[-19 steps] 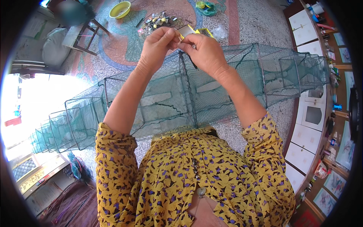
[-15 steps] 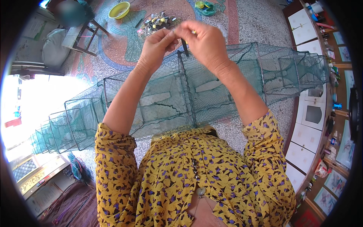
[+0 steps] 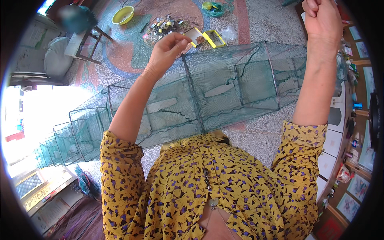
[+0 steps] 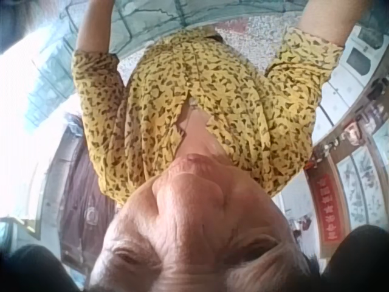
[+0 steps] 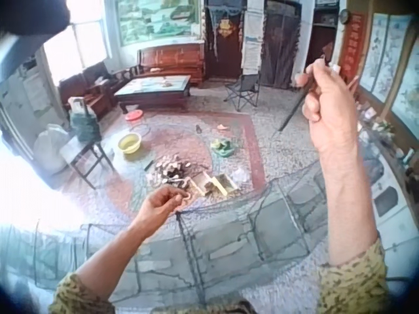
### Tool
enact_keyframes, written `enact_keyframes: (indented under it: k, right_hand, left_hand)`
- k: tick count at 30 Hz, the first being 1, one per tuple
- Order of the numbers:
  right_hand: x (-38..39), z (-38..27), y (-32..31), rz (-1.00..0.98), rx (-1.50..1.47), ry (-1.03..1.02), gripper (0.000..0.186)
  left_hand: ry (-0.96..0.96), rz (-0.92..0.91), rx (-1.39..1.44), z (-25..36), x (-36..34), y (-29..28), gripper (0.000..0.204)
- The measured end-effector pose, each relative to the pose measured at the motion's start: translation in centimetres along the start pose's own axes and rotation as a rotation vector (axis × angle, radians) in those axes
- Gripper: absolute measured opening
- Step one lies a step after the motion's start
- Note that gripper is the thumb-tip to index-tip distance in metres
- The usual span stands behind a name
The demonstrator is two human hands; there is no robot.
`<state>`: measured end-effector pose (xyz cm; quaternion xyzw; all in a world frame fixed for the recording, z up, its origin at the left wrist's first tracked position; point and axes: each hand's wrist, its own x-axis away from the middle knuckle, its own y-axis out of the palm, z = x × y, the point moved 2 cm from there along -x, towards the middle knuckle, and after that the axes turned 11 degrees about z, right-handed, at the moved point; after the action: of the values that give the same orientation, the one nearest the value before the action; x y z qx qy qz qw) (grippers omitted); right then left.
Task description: The person repairs a green mesh fishing net by hand, using a needle to weave thread through the mesh and secure it to a metal frame.
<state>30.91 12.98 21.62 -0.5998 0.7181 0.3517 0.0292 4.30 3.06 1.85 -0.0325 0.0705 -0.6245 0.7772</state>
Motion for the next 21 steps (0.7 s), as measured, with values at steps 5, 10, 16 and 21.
enact_keyframes:
  k: [5,10,16,21]
  right_hand:
    - [1.5,0.1,-0.5,-0.104,-0.129,0.050,0.021]
    - [4.6,1.0,-0.9,-0.445,0.377,-0.107,0.024]
    - [12.8,5.3,-1.2,-0.876,1.015,0.078,0.019]
    - [15.9,8.7,-2.5,-0.881,1.185,0.110,0.018]
  left_hand:
    - [0.206,-0.228,-0.159,0.9,-0.6,0.9,0.019]
    - [0.038,-0.154,-0.161,1.7,-1.8,0.1,0.026]
    - [-0.050,-0.133,-0.106,1.1,-3.3,-0.2,0.023]
    - [-0.170,-0.119,0.045,1.4,-3.3,0.4,0.019]
